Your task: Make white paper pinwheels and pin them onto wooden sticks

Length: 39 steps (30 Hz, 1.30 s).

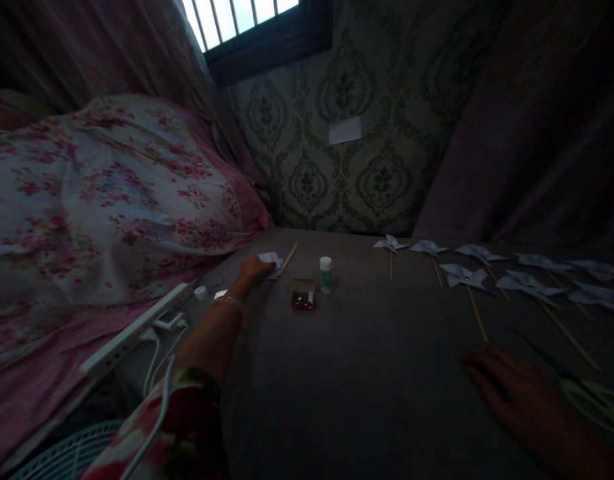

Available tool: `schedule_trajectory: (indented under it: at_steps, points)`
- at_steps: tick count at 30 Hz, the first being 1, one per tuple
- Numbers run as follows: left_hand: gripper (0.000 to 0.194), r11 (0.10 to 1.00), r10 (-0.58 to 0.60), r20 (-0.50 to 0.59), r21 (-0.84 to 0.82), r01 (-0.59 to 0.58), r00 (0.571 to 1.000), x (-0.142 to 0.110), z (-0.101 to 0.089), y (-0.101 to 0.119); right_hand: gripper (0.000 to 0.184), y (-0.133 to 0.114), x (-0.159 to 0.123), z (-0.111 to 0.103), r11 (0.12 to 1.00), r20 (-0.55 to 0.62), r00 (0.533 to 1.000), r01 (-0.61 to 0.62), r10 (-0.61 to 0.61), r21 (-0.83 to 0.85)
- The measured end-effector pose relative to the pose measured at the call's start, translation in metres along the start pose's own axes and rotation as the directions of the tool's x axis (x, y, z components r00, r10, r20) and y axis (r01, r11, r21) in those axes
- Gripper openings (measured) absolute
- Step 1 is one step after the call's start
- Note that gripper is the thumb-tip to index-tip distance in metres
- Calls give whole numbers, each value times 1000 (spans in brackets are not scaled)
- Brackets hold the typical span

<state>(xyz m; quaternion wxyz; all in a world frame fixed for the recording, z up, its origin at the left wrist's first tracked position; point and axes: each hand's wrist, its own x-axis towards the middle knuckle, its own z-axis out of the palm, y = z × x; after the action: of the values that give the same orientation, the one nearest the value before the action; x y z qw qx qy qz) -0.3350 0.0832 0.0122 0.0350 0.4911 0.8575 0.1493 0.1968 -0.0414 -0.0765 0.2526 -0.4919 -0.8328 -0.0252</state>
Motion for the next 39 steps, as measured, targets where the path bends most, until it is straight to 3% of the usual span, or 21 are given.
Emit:
schedule_trajectory:
  at_steps: [27, 39]
  points:
    - [47, 999, 3, -29, -45, -4, 1000, -5, -5, 1, 33, -5, 3, -1, 1000, -21, 1000, -3, 3, 15]
    - [35, 999, 17, -15, -33, -18, 1000, -10, -8, 1, 32, -6, 2, 0, 1000, -25, 1000, -2, 2, 15]
